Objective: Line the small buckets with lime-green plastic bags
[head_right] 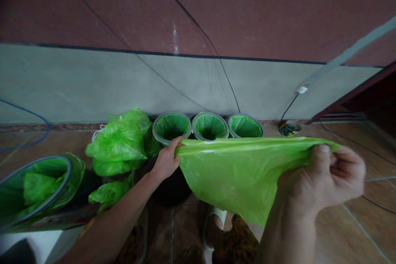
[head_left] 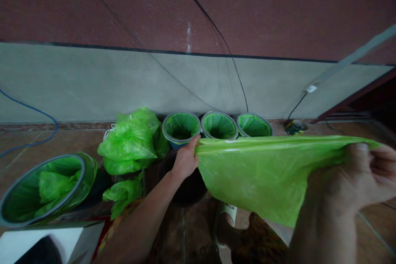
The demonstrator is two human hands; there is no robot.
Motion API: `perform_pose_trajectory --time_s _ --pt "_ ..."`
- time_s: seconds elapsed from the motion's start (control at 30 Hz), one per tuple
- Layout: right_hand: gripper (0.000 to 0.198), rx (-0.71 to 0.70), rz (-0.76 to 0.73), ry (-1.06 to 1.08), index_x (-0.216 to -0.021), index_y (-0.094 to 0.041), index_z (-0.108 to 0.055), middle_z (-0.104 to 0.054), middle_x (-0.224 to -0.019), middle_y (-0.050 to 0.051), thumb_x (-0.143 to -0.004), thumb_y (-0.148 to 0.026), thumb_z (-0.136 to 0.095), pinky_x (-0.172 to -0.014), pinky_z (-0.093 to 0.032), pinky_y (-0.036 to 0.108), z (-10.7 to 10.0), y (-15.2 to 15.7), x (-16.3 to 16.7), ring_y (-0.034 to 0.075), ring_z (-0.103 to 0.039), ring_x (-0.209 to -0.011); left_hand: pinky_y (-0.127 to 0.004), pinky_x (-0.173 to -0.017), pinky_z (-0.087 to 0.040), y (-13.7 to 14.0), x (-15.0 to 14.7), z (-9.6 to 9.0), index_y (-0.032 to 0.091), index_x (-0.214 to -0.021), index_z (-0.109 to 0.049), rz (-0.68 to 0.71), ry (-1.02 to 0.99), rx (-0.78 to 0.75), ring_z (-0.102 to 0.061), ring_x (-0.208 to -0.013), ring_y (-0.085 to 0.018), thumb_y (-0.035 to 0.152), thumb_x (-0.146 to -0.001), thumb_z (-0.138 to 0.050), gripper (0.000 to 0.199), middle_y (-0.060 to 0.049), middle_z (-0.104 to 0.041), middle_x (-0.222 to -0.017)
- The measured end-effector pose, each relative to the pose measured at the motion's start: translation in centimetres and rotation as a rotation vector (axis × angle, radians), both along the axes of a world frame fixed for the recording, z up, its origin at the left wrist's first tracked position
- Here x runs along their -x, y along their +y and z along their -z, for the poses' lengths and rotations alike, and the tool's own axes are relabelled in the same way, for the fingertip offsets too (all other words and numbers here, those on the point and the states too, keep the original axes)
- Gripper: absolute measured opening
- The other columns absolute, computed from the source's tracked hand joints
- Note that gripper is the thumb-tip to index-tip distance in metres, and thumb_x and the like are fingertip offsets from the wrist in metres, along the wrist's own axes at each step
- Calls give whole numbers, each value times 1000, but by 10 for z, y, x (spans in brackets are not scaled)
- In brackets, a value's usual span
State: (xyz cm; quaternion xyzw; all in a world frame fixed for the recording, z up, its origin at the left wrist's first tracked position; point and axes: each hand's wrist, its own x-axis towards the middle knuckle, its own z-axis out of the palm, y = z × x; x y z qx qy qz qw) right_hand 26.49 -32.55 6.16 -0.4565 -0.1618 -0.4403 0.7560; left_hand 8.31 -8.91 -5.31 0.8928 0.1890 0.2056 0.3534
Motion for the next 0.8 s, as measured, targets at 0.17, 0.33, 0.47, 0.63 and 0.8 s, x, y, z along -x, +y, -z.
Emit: perform_pose_trajectory --time_s 0.17,0.33,0.47,0.63,0.8 --pt "20 -108 77 226 -63 -17 -58 -54 -65 -4 -55 1 -55 -72 -50 25 17 -10 -13 9 -56 -65 -33 -87 -50 16 4 -4 19 -120 -54 -337 -351 -45 -59 -93 -19 7 -69 -57 52 -6 -59 -101" --pt "20 -249 -12 442 -62 -14 -56 -57 -62 -4 -57 5 -56 -64 -51 21 42 -12 -28 8 -59 -63 -27 -73 -49 31 5 -10 19 -92 -63 -446 -551 302 -58 -75 -13 22 -71 -67 21 -1 -61 -87" --pt "22 -289 -86 560 -55 -14 -51 -51 -55 -5 -57 8 -54 -53 -47 17 50 -9 -32 6 -53 -54 -22 -67 -47 36 10 -25 19 -79 -67 -225 -639 774 -58 -67 -10 25 -65 -74 17 3 -65 -75" --pt "26 -268 -95 714 -51 -15 -42 -41 -53 -7 -57 9 -51 -48 -44 13 51 -7 -32 4 -46 -50 -21 -56 -45 37 30 -48 16 -70 -68 73 -512 1187 -56 -55 -9 29 -60 -78 19 1 -65 -63" --pt "23 -219 -105 814 -56 -15 -43 -44 -60 -6 -57 4 -56 -49 -45 14 60 -6 -39 5 -48 -55 -21 -44 -40 36 51 -55 16 -65 -67 246 -377 1240 -49 -43 -10 39 -58 -75 25 2 -58 -52"
